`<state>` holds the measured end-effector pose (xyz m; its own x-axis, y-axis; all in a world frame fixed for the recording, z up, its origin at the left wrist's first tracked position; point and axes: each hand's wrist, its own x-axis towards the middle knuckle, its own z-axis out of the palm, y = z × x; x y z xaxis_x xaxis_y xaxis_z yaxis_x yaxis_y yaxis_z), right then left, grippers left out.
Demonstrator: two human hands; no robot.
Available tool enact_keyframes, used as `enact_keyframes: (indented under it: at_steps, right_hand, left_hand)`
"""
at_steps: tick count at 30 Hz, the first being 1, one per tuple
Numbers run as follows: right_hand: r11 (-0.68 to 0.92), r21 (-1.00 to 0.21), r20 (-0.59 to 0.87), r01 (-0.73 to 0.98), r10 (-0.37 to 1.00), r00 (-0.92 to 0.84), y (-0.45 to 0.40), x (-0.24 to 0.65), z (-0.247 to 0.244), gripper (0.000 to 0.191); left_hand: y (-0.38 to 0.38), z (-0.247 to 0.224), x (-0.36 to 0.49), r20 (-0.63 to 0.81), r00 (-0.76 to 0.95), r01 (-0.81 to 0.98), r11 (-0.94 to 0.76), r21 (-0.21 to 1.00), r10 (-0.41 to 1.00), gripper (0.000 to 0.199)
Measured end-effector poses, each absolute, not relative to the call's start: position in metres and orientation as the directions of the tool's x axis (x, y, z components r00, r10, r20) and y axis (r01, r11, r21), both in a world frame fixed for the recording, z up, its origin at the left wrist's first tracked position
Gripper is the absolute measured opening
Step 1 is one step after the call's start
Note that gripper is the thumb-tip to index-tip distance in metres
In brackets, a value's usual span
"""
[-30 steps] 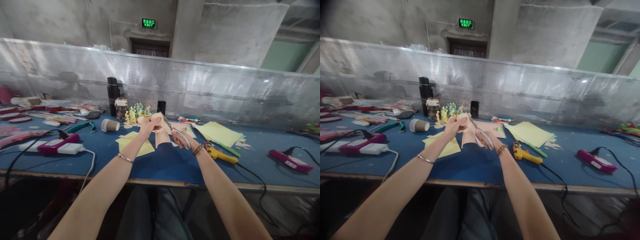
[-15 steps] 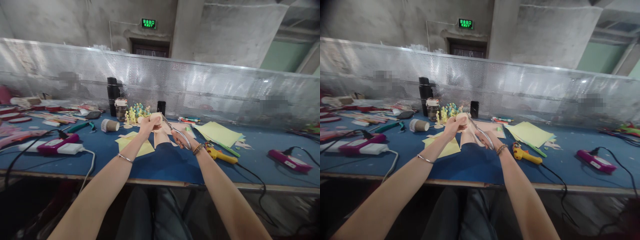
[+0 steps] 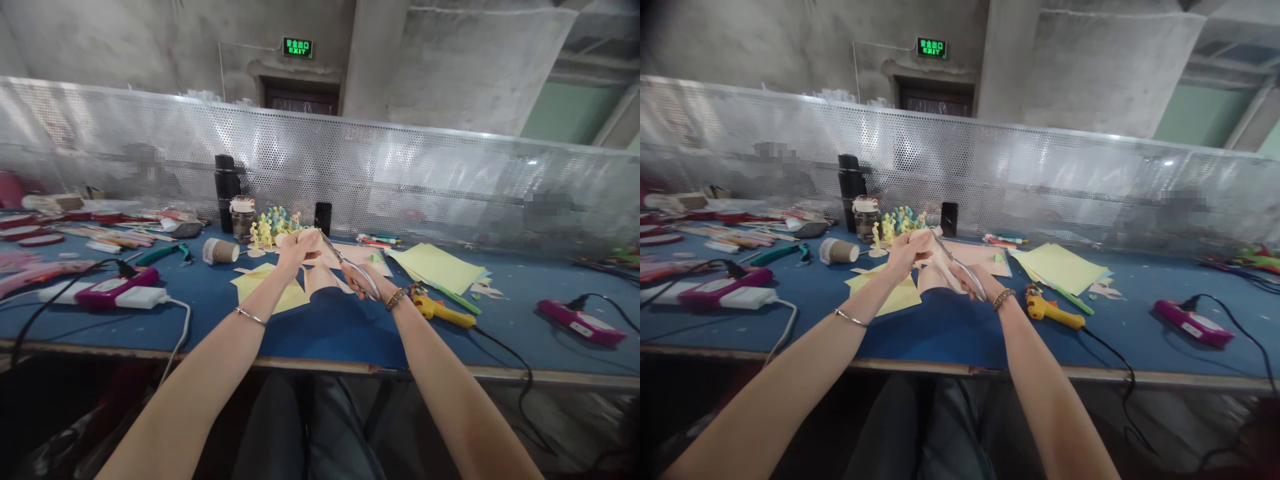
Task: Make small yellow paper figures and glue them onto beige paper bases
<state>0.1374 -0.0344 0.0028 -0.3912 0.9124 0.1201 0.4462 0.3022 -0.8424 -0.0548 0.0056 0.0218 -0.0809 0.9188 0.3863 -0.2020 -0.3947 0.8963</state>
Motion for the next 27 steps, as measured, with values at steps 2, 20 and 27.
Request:
enact_keyframes:
  at_steps: [2, 20, 27]
  right_hand:
    - [0.318, -0.842, 0.127, 0.435, 0.902, -0.413, -0.0346, 0.1376, 0.0023, 0.052]
    - [0.298, -0.864, 0.116, 0.405, 0.902, -0.415, -0.0308, 0.138, -0.0002, 0.054]
    - [0.295, -0.86, 0.11, 0.416, 0.903, -0.415, -0.0317, 0.1408, 0.0016, 0.053]
  left_hand:
    - [0.0061, 0.0213, -0.0549, 0.39, -0.074, -0.199, -0.397, 0.896, 0.918, 0.027]
    - [0.0042, 0.0227, -0.0538, 0.36, -0.004, -0.18, -0.355, 0.917, 0.933, 0.035]
    - [0.0037, 0.0241, -0.0568, 0.357, 0.042, -0.184, -0.344, 0.921, 0.933, 0.033]
